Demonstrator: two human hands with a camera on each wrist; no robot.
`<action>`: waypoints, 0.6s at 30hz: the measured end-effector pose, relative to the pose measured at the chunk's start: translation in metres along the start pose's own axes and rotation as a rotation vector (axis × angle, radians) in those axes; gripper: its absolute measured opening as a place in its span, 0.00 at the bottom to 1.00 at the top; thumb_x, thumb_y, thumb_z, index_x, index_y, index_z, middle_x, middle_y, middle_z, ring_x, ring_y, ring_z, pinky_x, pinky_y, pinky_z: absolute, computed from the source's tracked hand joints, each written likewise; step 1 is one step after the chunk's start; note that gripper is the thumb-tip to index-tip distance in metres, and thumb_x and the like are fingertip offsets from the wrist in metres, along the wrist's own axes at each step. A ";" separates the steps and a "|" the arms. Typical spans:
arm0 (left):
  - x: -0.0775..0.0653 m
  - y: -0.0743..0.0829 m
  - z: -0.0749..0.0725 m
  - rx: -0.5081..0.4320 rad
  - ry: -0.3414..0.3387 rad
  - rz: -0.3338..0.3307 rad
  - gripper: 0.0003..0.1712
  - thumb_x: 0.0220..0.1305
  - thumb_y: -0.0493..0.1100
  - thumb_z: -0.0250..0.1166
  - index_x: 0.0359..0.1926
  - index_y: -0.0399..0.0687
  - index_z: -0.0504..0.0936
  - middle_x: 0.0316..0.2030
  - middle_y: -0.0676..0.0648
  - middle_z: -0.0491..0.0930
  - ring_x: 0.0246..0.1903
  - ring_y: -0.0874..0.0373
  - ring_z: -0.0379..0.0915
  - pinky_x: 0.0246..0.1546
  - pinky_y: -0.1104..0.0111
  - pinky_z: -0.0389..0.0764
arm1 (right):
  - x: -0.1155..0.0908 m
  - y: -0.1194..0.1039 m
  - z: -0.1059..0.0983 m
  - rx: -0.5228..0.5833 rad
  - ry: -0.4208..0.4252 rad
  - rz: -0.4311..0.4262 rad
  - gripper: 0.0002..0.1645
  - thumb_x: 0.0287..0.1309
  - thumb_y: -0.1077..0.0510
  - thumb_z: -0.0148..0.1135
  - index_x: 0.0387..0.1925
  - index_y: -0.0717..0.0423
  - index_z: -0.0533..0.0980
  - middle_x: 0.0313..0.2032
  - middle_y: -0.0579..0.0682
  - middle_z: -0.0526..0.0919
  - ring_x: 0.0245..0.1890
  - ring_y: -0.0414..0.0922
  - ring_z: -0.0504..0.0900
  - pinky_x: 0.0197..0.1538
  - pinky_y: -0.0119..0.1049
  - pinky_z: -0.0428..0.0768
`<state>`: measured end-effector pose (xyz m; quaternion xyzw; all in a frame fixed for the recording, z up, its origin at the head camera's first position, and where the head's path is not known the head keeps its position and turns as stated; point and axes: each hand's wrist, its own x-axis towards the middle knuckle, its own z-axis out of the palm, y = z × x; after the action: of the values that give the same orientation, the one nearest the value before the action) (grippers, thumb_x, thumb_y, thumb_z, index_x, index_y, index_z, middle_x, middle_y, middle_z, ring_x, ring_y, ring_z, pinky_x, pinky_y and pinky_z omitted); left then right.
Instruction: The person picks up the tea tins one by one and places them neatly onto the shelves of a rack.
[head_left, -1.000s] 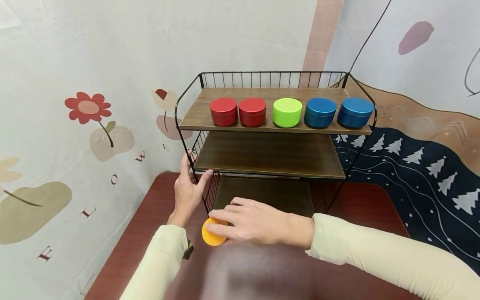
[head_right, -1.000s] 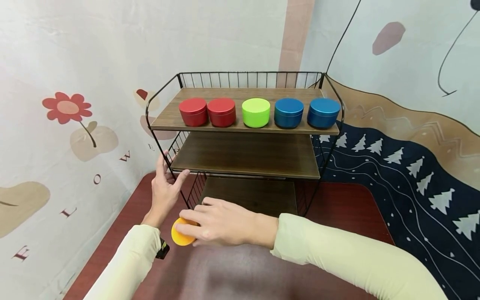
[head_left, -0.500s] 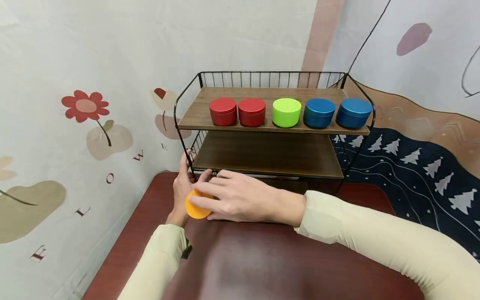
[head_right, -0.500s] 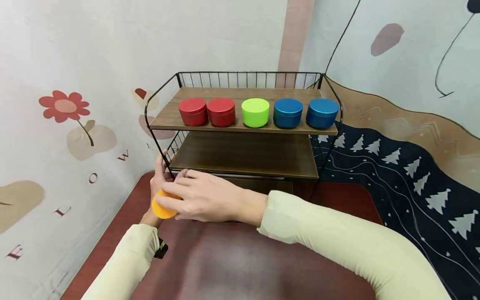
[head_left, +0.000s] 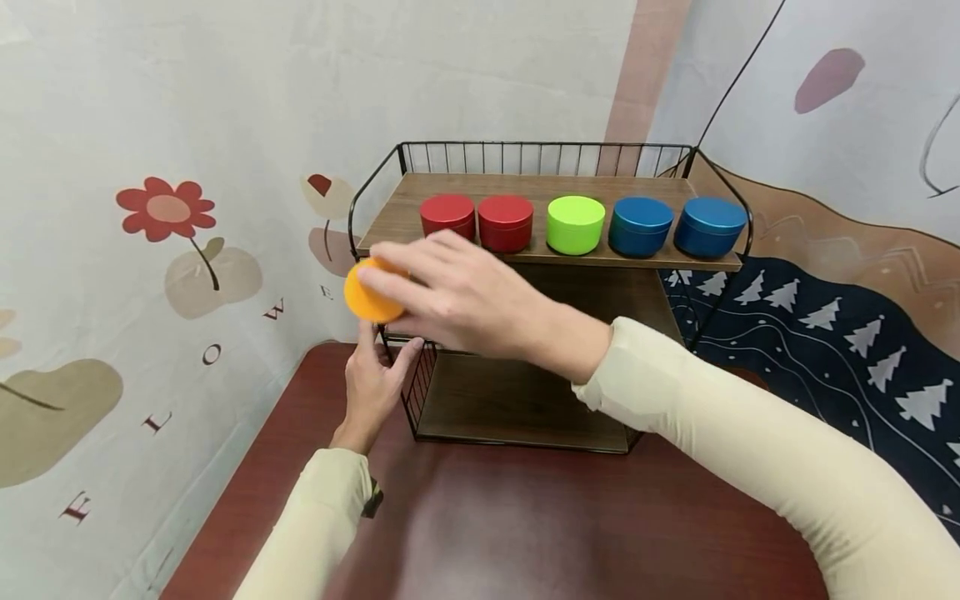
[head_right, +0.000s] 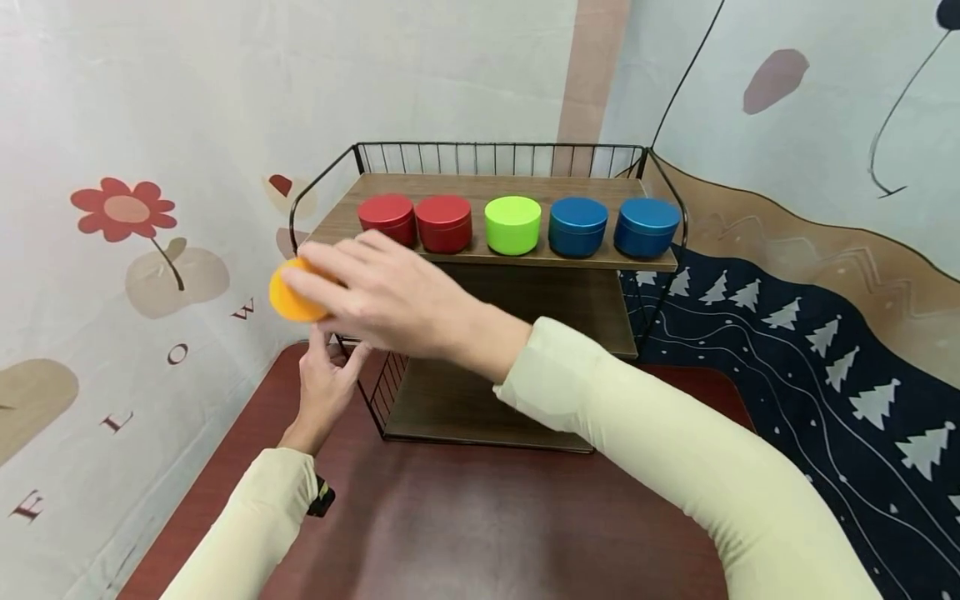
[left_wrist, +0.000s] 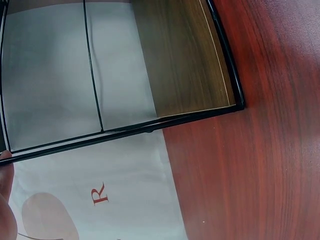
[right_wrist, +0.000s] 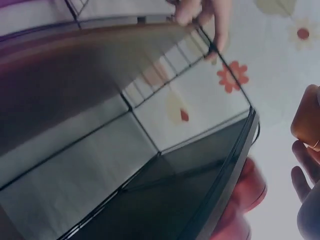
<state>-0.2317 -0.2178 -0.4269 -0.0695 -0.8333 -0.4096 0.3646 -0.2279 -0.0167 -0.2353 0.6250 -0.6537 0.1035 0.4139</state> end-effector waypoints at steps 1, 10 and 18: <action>0.001 0.000 0.000 0.001 -0.005 0.003 0.38 0.62 0.47 0.72 0.70 0.52 0.65 0.43 0.42 0.81 0.17 0.57 0.67 0.22 0.67 0.68 | 0.002 0.004 -0.001 0.001 0.010 0.020 0.25 0.66 0.49 0.65 0.57 0.61 0.77 0.54 0.59 0.81 0.49 0.52 0.80 0.55 0.41 0.74; 0.002 0.000 0.000 -0.036 -0.007 0.031 0.48 0.60 0.44 0.74 0.76 0.56 0.58 0.58 0.43 0.79 0.14 0.61 0.65 0.21 0.75 0.66 | 0.012 0.021 0.000 -0.063 -0.009 0.064 0.22 0.69 0.49 0.61 0.55 0.60 0.79 0.54 0.58 0.81 0.49 0.50 0.81 0.52 0.42 0.74; 0.003 0.003 -0.001 -0.046 -0.021 0.022 0.47 0.62 0.45 0.73 0.76 0.59 0.58 0.60 0.48 0.78 0.17 0.58 0.70 0.23 0.75 0.69 | 0.020 0.029 0.002 -0.132 -0.033 0.116 0.22 0.68 0.48 0.61 0.53 0.59 0.78 0.52 0.57 0.81 0.50 0.49 0.80 0.56 0.42 0.71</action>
<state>-0.2324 -0.2176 -0.4226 -0.0914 -0.8267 -0.4238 0.3587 -0.2522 -0.0270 -0.2124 0.5590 -0.7009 0.0737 0.4369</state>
